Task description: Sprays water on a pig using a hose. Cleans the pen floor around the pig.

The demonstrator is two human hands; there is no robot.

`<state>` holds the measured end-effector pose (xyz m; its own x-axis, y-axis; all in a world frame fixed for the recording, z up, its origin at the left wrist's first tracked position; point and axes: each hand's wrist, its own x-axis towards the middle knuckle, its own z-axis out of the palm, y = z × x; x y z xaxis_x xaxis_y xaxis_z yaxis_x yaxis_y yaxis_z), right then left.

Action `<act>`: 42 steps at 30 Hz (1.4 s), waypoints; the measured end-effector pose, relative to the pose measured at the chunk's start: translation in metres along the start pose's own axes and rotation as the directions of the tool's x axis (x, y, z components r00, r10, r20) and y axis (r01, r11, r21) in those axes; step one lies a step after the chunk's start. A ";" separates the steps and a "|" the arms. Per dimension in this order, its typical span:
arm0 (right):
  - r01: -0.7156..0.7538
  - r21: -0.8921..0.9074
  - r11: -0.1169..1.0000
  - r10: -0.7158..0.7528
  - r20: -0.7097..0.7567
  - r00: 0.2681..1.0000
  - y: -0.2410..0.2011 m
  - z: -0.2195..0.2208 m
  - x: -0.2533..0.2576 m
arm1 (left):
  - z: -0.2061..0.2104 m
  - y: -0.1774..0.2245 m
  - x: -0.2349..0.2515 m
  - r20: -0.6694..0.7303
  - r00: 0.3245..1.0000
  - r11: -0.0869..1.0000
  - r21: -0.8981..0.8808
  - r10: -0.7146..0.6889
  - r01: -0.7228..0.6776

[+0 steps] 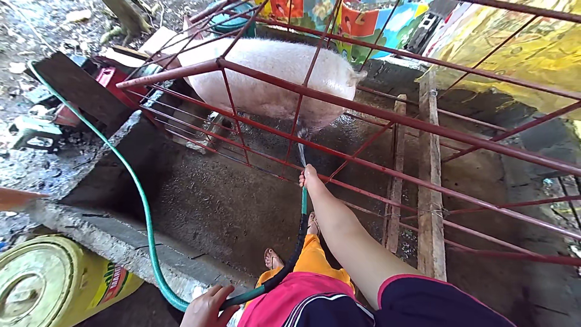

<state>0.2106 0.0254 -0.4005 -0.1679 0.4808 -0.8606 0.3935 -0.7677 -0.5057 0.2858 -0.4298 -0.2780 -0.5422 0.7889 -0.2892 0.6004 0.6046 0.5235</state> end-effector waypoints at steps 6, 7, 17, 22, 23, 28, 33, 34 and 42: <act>-0.007 -0.085 0.996 0.013 0.073 0.997 0.007 0.045 -0.017 | -0.009 -0.001 -0.023 -0.055 0.997 0.998 -0.023 -0.051 0.050; -0.006 -0.106 0.994 0.016 0.088 0.996 0.007 0.052 -0.021 | -0.010 -0.002 -0.027 -0.060 0.997 0.998 -0.029 -0.056 0.055; 0.064 -0.245 0.967 -0.022 0.170 0.985 0.007 0.101 -0.047 | -0.005 -0.002 -0.044 -0.130 0.989 0.997 -0.031 -0.073 0.069; 0.073 -0.263 0.962 -0.026 0.180 0.983 0.004 0.105 -0.051 | -0.008 0.001 -0.046 -0.178 0.983 0.999 -0.014 -0.049 0.048; 0.073 -0.265 0.962 -0.025 0.182 0.983 0.003 0.106 -0.052 | -0.009 0.001 -0.046 -0.182 0.982 0.999 -0.013 -0.045 0.043; 0.060 -0.294 0.954 -0.005 0.184 0.983 0.001 0.112 -0.050 | -0.011 0.004 -0.045 -0.193 0.981 1.000 -0.016 -0.024 0.021; 0.061 -0.342 0.938 0.002 0.181 0.983 -0.001 0.111 -0.050 | -0.017 0.008 -0.043 -0.218 0.976 1.000 -0.012 0.002 -0.005; 0.057 -0.346 0.936 0.007 0.180 0.984 -0.001 0.111 -0.050 | -0.017 0.009 -0.043 -0.222 0.975 1.000 -0.010 0.005 -0.008; 0.040 -0.290 0.956 0.030 0.232 0.972 -0.013 0.125 -0.057 | -0.022 0.007 -0.043 -0.249 0.968 1.000 0.009 0.012 -0.010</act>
<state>0.1024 -0.0450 -0.3521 -0.3617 0.3462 -0.8656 0.6314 -0.5922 -0.5007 0.3002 -0.4620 -0.2446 -0.6642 0.7438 -0.0744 0.6109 0.5974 0.5195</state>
